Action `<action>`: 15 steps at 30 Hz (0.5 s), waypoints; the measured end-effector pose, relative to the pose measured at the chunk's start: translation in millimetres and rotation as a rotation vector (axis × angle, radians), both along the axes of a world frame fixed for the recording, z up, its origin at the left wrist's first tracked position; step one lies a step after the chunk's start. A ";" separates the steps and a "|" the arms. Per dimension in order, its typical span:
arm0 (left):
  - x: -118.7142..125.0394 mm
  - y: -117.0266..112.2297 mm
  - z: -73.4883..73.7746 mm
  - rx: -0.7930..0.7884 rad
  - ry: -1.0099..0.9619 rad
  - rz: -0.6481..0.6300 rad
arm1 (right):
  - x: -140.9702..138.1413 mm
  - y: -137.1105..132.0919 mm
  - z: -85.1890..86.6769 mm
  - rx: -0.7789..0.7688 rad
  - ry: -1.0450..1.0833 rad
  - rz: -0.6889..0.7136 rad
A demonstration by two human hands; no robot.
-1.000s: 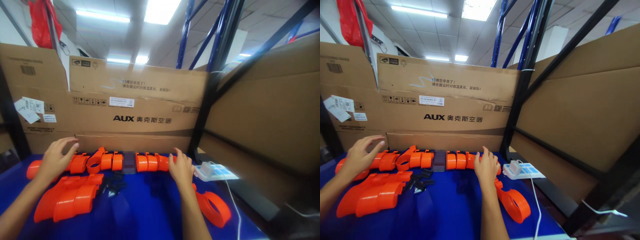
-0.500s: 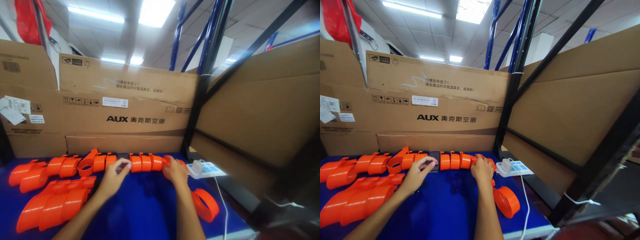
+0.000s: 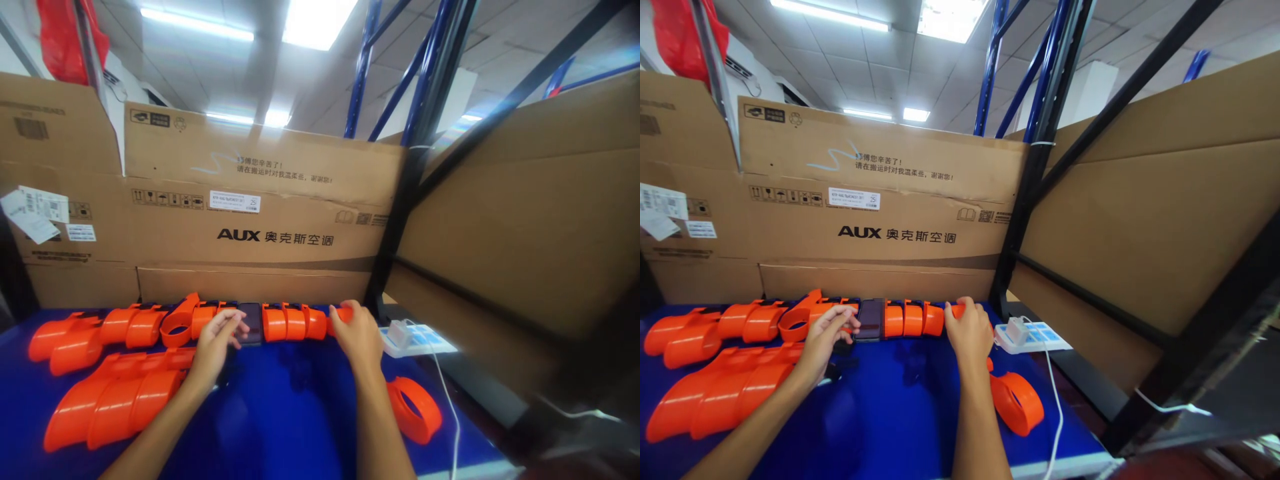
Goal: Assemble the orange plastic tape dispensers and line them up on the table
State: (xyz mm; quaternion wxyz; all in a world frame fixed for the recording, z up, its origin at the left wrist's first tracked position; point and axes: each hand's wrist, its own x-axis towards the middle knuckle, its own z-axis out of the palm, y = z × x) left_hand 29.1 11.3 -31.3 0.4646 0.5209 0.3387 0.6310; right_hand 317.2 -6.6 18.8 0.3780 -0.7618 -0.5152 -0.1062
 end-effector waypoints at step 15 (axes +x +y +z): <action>20.7 -16.9 8.0 -0.206 -0.261 -0.284 | -109.3 -26.1 -22.1 0.607 0.029 1.010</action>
